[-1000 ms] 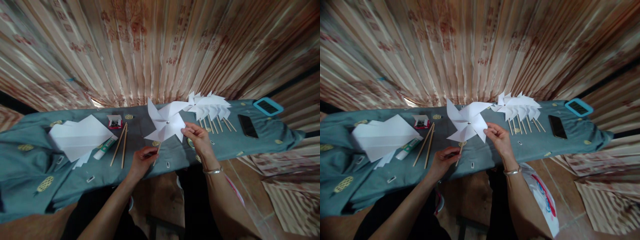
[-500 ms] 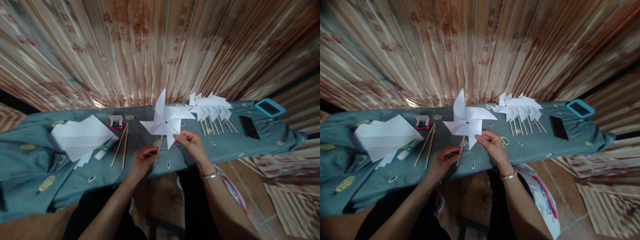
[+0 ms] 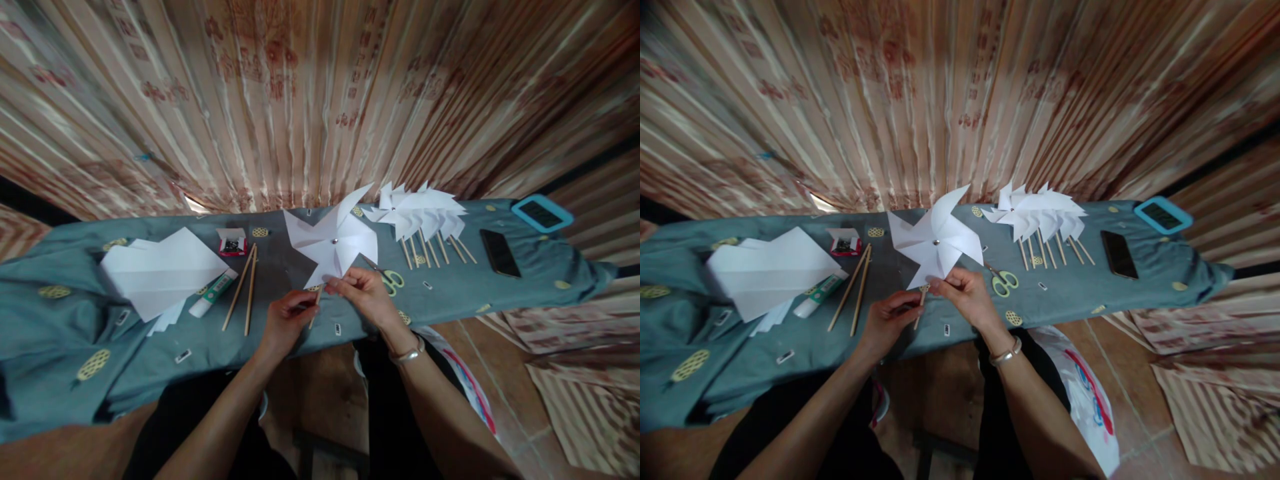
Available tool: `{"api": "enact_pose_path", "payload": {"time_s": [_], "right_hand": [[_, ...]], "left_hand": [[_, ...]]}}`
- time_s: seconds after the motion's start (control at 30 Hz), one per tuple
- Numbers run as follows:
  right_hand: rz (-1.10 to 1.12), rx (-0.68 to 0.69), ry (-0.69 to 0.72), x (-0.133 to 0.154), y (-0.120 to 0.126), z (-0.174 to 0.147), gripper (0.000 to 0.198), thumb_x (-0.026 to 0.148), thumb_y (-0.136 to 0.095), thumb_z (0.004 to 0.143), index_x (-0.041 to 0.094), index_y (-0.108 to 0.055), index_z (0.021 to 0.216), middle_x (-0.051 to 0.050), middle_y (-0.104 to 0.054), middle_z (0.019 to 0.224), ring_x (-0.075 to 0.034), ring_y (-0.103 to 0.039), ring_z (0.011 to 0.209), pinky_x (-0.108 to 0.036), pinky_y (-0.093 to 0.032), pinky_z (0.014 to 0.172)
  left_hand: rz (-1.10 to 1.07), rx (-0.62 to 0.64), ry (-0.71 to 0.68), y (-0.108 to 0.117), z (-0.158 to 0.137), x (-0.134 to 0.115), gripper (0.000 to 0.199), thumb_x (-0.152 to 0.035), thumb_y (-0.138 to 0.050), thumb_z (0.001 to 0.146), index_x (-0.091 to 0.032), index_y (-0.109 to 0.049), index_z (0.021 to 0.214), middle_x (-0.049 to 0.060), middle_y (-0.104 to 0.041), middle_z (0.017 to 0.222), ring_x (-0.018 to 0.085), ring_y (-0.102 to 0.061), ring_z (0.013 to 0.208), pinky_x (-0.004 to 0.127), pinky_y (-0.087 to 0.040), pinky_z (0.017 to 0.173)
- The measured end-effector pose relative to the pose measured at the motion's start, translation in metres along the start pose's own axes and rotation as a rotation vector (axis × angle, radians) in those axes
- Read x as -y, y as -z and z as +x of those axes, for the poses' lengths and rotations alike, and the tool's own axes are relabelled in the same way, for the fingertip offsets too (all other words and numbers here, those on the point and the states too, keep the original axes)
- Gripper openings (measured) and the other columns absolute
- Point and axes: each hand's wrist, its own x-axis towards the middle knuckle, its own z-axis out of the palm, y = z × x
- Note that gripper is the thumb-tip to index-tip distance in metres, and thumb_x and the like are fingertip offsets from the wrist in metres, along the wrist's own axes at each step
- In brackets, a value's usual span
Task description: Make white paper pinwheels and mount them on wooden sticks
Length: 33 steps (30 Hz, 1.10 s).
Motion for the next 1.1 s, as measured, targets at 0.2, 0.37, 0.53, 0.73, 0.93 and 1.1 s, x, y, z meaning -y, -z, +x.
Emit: {"api": "enact_pose_path", "payload": {"time_s": [0.2, 0.37, 0.53, 0.73, 0.93, 1.1], "right_hand": [[-0.034, -0.046, 0.050, 0.006, 0.009, -0.006, 0.034, 0.055, -0.079, 0.066, 0.023, -0.072, 0.072, 0.000, -0.072, 0.063, -0.016, -0.065, 0.059, -0.031, -0.054, 0.062], [-0.041, -0.331, 0.167, 0.010, 0.036, -0.004, 0.024, 0.045, -0.079, 0.070, 0.024, -0.074, 0.079, -0.001, -0.072, 0.062, -0.016, -0.065, 0.059, -0.032, -0.054, 0.062], [-0.017, -0.475, 0.278, 0.001, 0.052, 0.010, 0.034, 0.038, -0.080, 0.070, 0.025, -0.071, 0.100, -0.006, -0.075, 0.101, -0.022, -0.069, 0.098, -0.040, -0.054, 0.090], [0.006, -0.408, 0.225, -0.007, 0.051, 0.017, 0.039, 0.040, -0.082, 0.066, 0.026, -0.071, 0.100, -0.004, -0.075, 0.099, -0.020, -0.068, 0.093, -0.039, -0.054, 0.091], [0.016, -0.448, 0.183, 0.002, 0.045, 0.012, 0.032, 0.040, -0.084, 0.062, 0.024, -0.073, 0.089, -0.001, -0.075, 0.082, -0.016, -0.066, 0.072, -0.032, -0.054, 0.070], [0.053, -0.457, 0.151, 0.005, 0.040, 0.008, 0.029, 0.038, -0.086, 0.057, 0.024, -0.075, 0.080, 0.001, -0.073, 0.070, -0.013, -0.060, 0.061, -0.028, -0.050, 0.059]], "left_hand": [[-0.013, -0.048, 0.026, 0.004, 0.002, 0.001, 0.019, -0.027, -0.077, 0.061, -0.018, -0.077, 0.078, 0.004, -0.074, 0.080, 0.017, -0.067, 0.073, 0.026, -0.052, 0.065], [-0.014, -0.041, 0.041, 0.007, 0.002, 0.002, 0.021, -0.029, -0.077, 0.062, -0.018, -0.078, 0.080, 0.005, -0.076, 0.082, 0.019, -0.068, 0.076, 0.028, -0.053, 0.070], [-0.046, 0.010, 0.098, 0.003, 0.000, 0.004, 0.023, -0.028, -0.078, 0.059, -0.018, -0.079, 0.080, 0.005, -0.076, 0.082, 0.020, -0.068, 0.076, 0.030, -0.054, 0.074], [-0.114, 0.059, 0.149, 0.000, -0.003, 0.004, 0.023, -0.027, -0.080, 0.058, -0.017, -0.078, 0.079, 0.005, -0.076, 0.080, 0.019, -0.067, 0.075, 0.031, -0.053, 0.076], [-0.113, 0.021, 0.099, 0.001, -0.001, 0.006, 0.020, -0.024, -0.079, 0.058, -0.018, -0.078, 0.077, 0.003, -0.074, 0.076, 0.017, -0.067, 0.072, 0.029, -0.053, 0.073], [-0.076, 0.008, 0.073, 0.002, 0.000, 0.005, 0.019, -0.024, -0.077, 0.059, -0.019, -0.078, 0.077, 0.003, -0.074, 0.076, 0.018, -0.067, 0.073, 0.028, -0.054, 0.071]]}}
